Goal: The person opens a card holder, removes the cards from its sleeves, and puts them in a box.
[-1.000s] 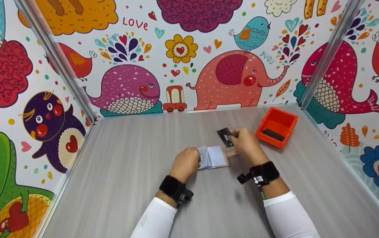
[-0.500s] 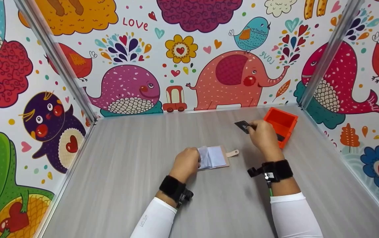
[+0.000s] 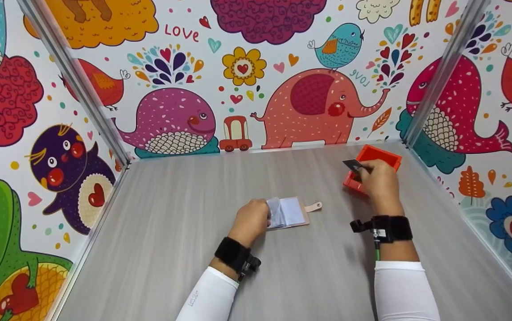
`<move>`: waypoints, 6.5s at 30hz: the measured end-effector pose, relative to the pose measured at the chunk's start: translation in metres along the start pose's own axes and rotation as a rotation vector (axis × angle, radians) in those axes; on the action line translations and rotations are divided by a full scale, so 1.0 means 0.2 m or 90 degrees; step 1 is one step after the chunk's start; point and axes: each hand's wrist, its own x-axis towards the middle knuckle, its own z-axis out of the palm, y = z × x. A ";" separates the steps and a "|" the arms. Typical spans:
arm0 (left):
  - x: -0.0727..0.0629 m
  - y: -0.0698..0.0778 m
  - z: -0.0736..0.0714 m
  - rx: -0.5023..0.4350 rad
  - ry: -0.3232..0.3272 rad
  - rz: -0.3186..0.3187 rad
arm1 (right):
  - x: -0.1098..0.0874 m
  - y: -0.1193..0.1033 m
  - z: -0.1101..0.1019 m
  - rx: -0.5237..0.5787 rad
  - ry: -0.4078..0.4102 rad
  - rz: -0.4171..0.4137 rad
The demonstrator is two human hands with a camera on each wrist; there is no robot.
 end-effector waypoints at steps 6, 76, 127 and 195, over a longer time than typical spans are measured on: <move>0.00 0.00 0.01 0.004 0.002 0.005 | 0.02 0.08 -0.05 -0.004 0.016 0.012; 0.00 0.00 0.00 0.004 -0.011 0.001 | -0.06 -0.07 0.25 -0.032 -0.159 -0.116; 0.01 -0.01 0.01 -0.042 0.008 0.014 | -0.27 -0.25 0.60 -0.085 -0.346 -0.253; 0.06 -0.10 0.16 -0.039 0.081 0.058 | -0.32 -0.34 0.61 -0.069 -0.232 -0.236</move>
